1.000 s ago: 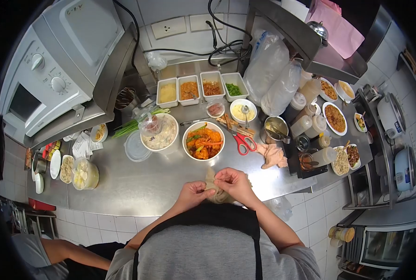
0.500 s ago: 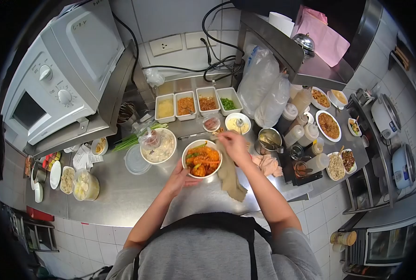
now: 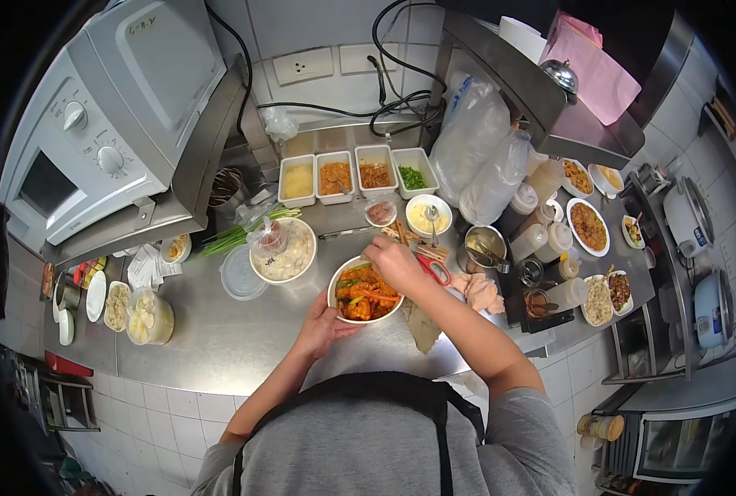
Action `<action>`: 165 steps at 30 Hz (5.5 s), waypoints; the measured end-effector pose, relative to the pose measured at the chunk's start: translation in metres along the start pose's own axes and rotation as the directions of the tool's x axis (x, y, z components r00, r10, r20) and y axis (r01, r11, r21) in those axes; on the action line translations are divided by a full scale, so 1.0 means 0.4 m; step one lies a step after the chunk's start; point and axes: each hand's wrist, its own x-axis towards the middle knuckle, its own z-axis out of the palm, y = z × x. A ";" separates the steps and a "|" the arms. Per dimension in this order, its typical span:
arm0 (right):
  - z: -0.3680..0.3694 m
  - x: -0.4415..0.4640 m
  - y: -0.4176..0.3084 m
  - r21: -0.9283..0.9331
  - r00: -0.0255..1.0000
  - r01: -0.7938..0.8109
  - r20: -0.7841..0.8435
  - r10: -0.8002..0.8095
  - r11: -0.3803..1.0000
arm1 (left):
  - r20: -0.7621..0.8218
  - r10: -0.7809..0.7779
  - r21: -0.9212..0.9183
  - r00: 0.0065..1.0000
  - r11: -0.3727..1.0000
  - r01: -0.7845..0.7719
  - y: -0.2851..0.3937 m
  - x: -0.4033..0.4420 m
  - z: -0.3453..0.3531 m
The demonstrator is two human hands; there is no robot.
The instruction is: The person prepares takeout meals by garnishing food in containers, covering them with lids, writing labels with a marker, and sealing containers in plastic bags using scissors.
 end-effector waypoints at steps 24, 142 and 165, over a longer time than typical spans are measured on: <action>-0.117 -0.216 -0.072 0.493 0.691 -0.716 0.406 0.598 0.494 | -0.105 0.103 -0.123 0.989 0.986 -0.115 -0.032 -0.002 0.039; -0.158 -0.128 -0.141 0.573 0.911 -0.106 -0.272 0.310 0.813 | -0.026 -0.151 -0.478 0.988 0.870 0.120 -0.013 0.114 -0.012; -0.311 -0.200 -0.195 0.890 0.935 -0.307 0.216 0.282 0.338 | -0.133 -0.045 -0.209 0.990 0.978 0.017 -0.016 0.035 -0.043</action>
